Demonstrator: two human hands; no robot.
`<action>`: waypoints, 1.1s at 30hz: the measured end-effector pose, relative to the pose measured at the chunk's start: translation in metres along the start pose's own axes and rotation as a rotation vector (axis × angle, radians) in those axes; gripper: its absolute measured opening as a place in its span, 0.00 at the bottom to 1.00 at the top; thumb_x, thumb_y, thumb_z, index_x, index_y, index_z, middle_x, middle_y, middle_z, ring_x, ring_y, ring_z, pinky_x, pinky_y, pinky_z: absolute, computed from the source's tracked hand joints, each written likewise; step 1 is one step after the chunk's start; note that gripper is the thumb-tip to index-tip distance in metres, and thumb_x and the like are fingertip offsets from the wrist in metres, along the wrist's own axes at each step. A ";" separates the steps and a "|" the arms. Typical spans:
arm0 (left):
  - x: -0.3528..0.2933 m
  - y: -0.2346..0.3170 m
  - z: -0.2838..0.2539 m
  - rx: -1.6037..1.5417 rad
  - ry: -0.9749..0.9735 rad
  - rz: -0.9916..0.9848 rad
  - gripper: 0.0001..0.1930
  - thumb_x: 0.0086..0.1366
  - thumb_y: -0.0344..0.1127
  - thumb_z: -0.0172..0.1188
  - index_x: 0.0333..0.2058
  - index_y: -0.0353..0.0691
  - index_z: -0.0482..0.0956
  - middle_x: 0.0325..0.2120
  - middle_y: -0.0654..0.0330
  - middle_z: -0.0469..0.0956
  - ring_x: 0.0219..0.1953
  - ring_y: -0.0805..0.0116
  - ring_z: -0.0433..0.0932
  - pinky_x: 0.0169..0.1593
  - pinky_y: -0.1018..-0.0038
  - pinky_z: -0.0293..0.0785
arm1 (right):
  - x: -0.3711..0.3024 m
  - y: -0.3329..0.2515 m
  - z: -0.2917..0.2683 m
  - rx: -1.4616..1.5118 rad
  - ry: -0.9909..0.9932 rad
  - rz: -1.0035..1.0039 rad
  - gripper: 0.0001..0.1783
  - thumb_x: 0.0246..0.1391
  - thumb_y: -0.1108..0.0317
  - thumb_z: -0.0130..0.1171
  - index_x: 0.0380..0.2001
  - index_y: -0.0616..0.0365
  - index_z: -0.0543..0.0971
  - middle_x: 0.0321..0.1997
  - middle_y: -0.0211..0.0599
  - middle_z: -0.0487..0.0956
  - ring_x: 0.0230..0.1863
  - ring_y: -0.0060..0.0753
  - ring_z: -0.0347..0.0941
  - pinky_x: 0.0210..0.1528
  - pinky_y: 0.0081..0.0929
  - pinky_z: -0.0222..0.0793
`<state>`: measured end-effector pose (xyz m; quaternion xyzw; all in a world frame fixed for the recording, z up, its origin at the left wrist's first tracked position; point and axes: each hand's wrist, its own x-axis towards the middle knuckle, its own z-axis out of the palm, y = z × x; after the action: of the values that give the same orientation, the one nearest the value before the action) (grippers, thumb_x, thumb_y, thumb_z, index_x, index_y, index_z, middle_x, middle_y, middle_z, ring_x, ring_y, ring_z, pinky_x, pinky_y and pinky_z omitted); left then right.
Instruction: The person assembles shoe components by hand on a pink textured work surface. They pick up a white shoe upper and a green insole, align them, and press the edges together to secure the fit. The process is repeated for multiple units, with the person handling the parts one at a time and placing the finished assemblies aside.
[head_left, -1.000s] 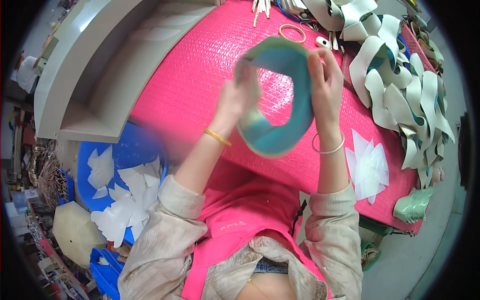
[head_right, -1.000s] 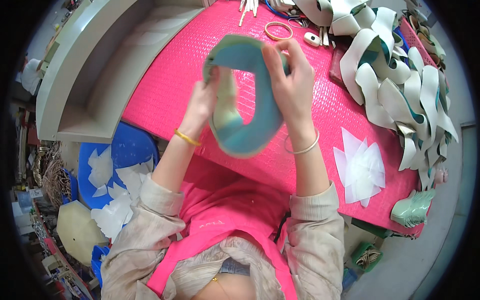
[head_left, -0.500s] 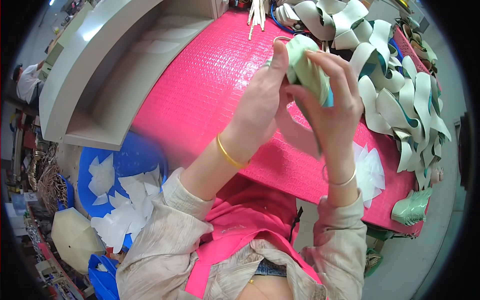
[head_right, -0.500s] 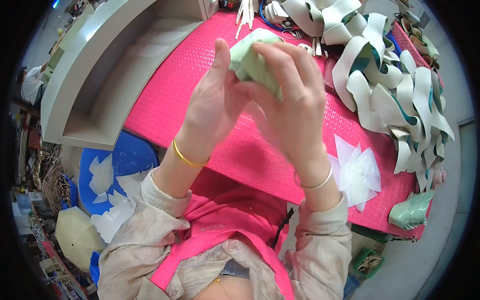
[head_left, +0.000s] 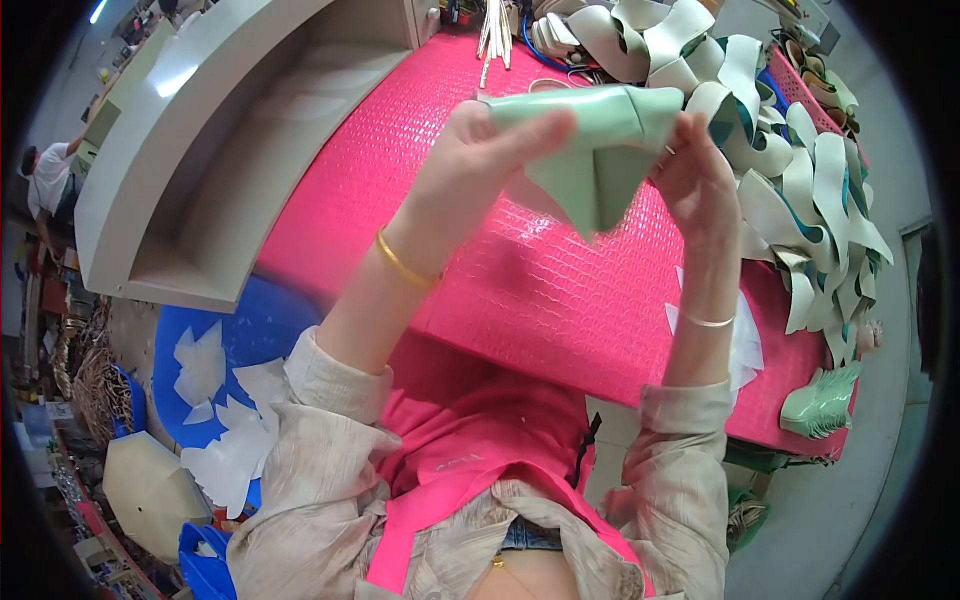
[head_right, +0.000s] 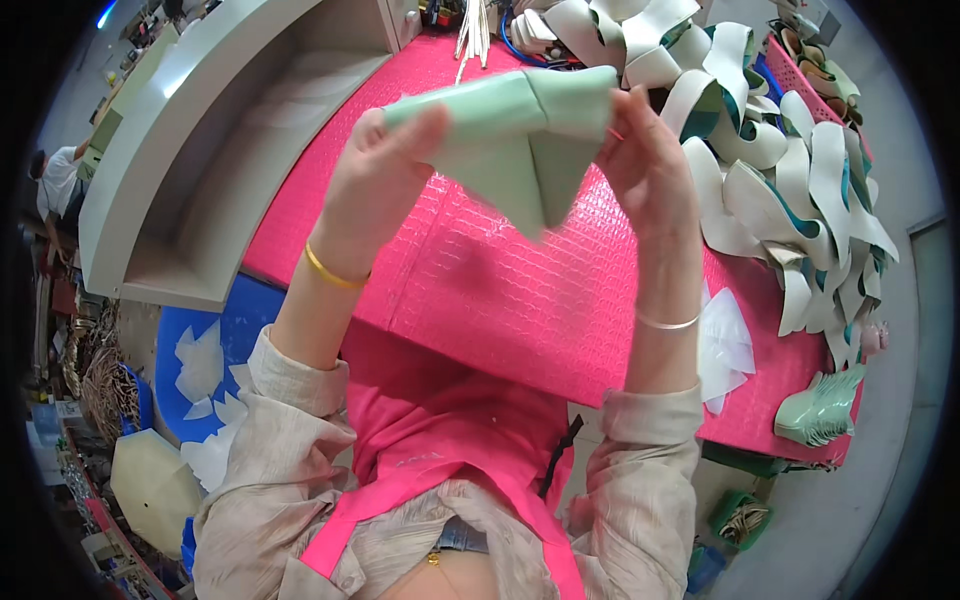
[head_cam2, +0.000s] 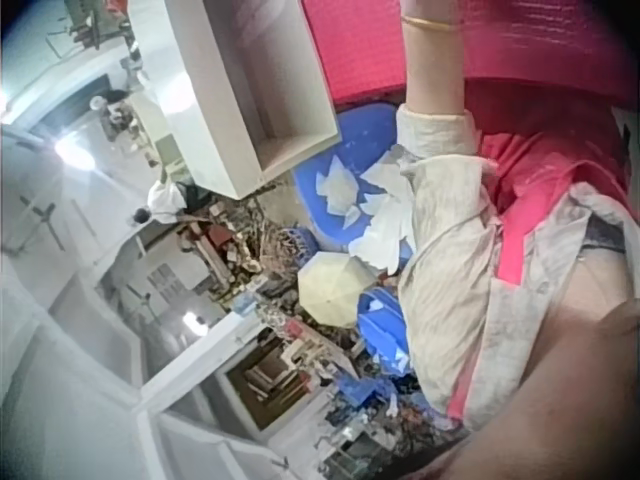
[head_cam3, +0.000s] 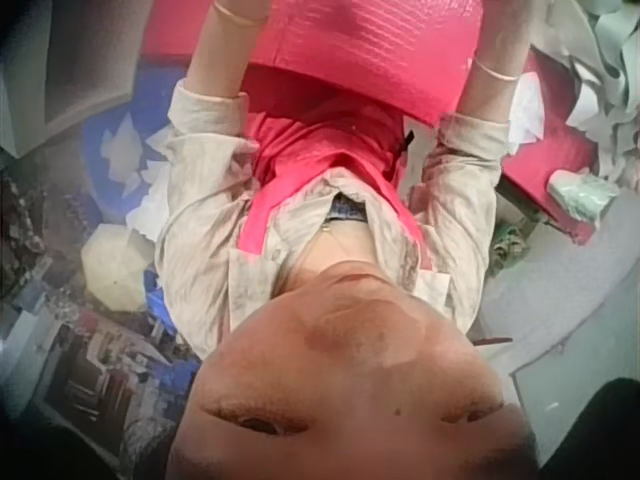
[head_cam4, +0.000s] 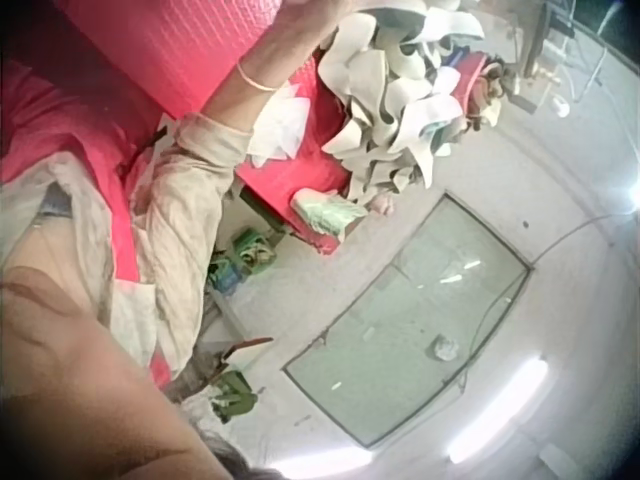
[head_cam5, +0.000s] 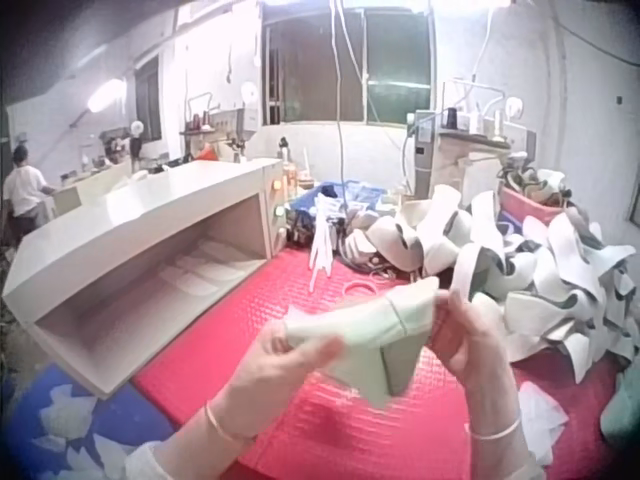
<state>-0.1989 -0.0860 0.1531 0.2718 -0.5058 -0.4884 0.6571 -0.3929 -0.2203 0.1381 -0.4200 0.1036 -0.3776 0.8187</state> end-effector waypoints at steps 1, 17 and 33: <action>-0.001 -0.005 -0.002 0.298 -0.018 0.035 0.13 0.60 0.35 0.55 0.39 0.31 0.75 0.34 0.61 0.78 0.36 0.76 0.74 0.42 0.78 0.68 | 0.001 -0.005 0.006 0.024 -0.046 0.137 0.21 0.54 0.60 0.54 0.45 0.65 0.70 0.42 0.39 0.76 0.43 0.29 0.73 0.49 0.27 0.66; -0.091 -0.084 0.037 -0.891 0.264 -0.210 0.17 0.64 0.39 0.49 0.48 0.36 0.69 0.49 0.61 0.70 0.53 0.70 0.66 0.60 0.71 0.55 | 0.004 0.033 0.035 -0.655 0.198 0.161 0.16 0.49 0.58 0.59 0.29 0.63 0.79 0.23 0.30 0.77 0.22 0.17 0.72 0.25 0.14 0.66; -0.208 -0.063 0.021 0.310 0.047 -0.636 0.25 0.56 0.26 0.58 0.53 0.35 0.65 0.38 0.55 0.77 0.44 0.67 0.75 0.48 0.74 0.69 | -0.041 0.003 0.044 -1.914 -0.860 0.311 0.11 0.36 0.67 0.64 0.25 0.60 0.78 0.25 0.39 0.75 0.30 0.38 0.72 0.32 0.31 0.66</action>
<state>-0.2441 0.0840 0.0239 0.5232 -0.4486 -0.5796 0.4348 -0.3988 -0.1633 0.1577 -0.9701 0.1118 0.1504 0.1541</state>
